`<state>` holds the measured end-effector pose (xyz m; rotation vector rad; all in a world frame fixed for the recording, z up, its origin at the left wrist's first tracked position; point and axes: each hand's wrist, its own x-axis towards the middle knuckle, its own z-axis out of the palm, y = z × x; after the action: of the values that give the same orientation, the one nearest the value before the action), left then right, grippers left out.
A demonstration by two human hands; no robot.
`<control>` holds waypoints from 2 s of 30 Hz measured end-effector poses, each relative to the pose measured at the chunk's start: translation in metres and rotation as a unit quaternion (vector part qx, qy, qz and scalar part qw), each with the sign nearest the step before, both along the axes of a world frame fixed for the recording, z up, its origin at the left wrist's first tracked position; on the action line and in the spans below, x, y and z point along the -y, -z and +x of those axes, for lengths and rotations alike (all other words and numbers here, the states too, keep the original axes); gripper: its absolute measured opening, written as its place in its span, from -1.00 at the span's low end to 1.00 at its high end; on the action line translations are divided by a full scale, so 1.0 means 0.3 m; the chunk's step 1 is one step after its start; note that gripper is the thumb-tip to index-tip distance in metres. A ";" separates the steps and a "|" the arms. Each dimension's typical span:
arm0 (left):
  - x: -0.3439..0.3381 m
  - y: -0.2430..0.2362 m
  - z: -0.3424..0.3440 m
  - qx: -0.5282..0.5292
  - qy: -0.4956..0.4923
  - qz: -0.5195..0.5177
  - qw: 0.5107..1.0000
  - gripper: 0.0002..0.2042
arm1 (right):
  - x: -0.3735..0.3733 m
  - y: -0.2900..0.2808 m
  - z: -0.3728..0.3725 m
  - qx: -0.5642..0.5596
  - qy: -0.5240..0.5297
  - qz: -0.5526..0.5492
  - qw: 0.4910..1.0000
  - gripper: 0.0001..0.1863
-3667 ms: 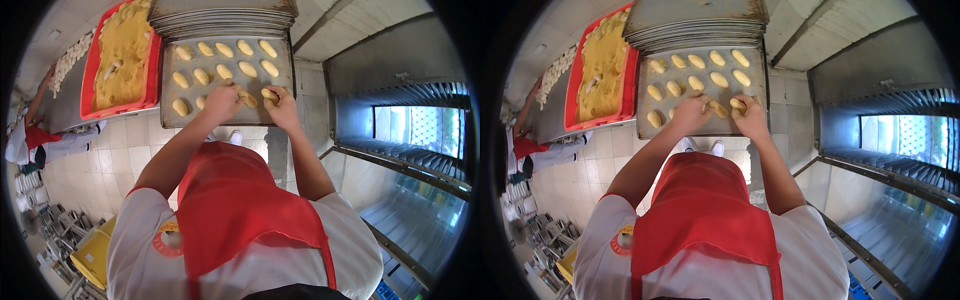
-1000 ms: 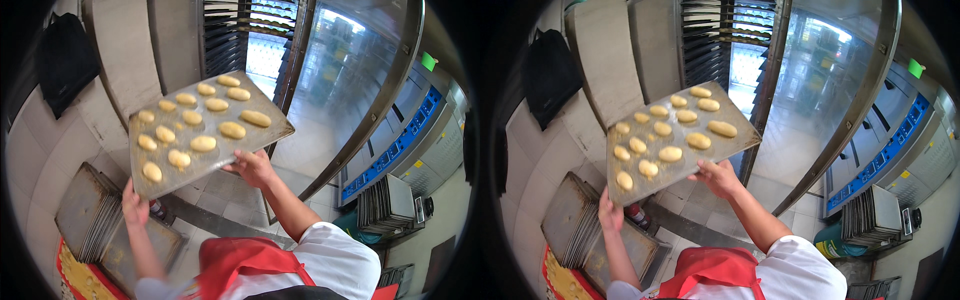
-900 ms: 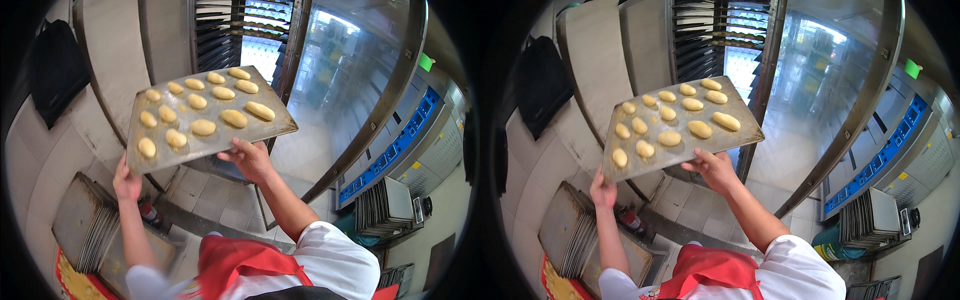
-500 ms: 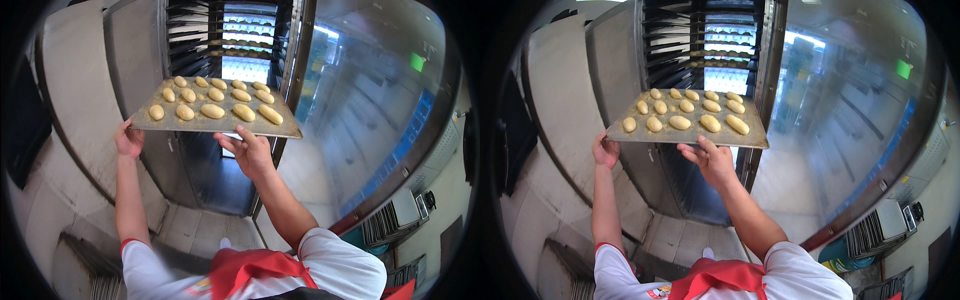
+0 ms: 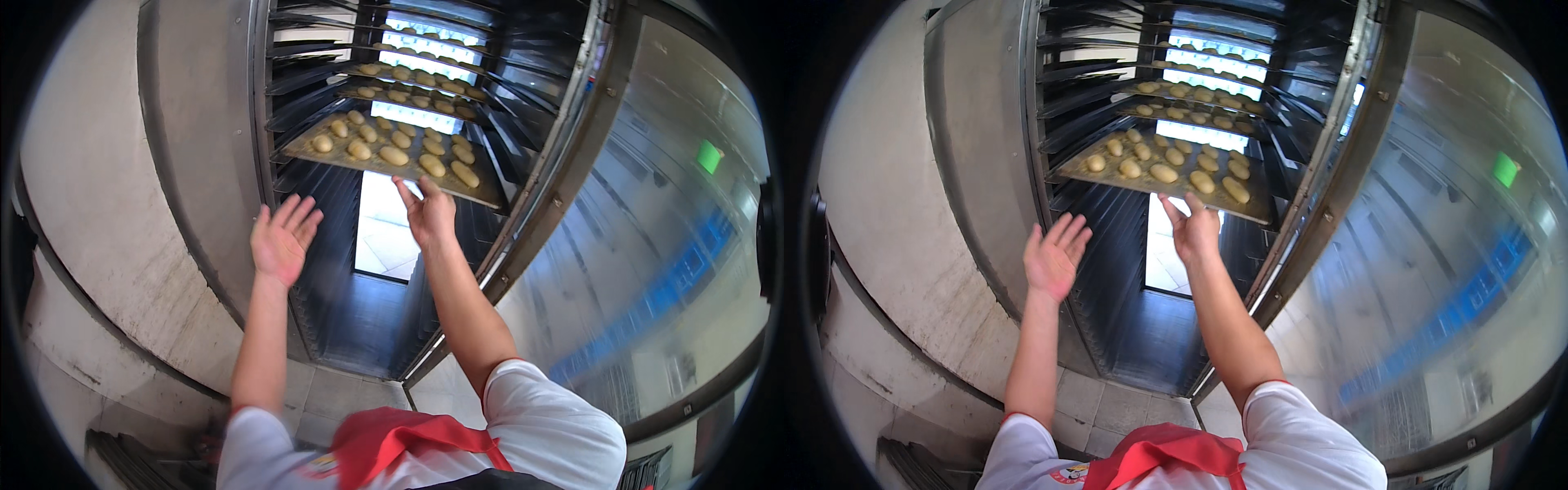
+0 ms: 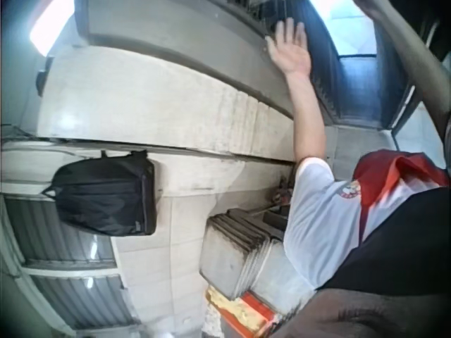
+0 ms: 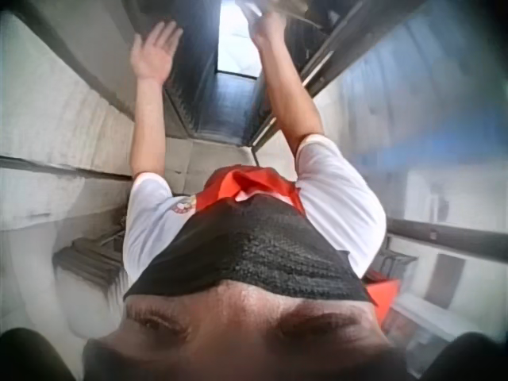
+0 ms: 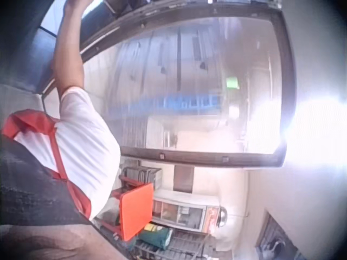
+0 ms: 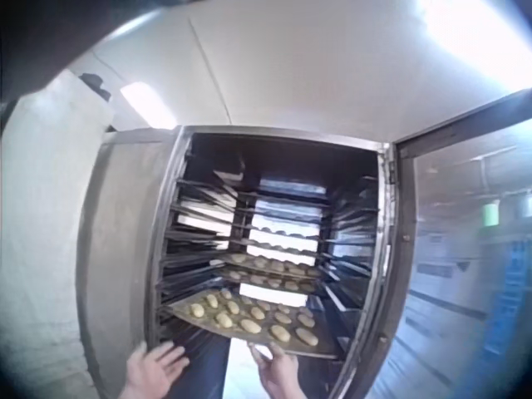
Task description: The person coats pieces of dough in a bin of cornmeal by hand and arranges them in rows on baking trays, then slides the loaded trays into a tall oven rack.
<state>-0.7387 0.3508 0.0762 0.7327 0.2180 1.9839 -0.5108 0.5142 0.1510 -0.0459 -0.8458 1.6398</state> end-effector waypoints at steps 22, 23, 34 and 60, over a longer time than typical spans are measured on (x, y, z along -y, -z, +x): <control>1.634 1.038 1.228 0.196 -0.478 -0.342 0.785 -0.46 | 0.389 1.392 -0.137 0.458 -0.240 -0.201 0.832 -0.86; 1.669 1.033 1.316 0.214 -0.508 -0.329 0.767 -0.46 | 0.538 1.406 -0.078 0.515 -0.271 -0.153 0.799 -0.85; 2.418 1.058 2.257 0.302 -0.709 -0.295 0.565 -0.47 | 2.016 1.143 0.087 0.376 -0.482 0.312 0.727 -0.73; 4.508 0.760 1.343 -0.245 -0.478 -0.821 0.196 -0.38 | 4.142 1.094 0.135 0.253 -0.411 0.778 0.402 -0.16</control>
<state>-0.3359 -1.0016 -0.1517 -0.6019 3.1224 0.8035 -0.4704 -0.7283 -0.1772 1.4814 -2.9371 0.8329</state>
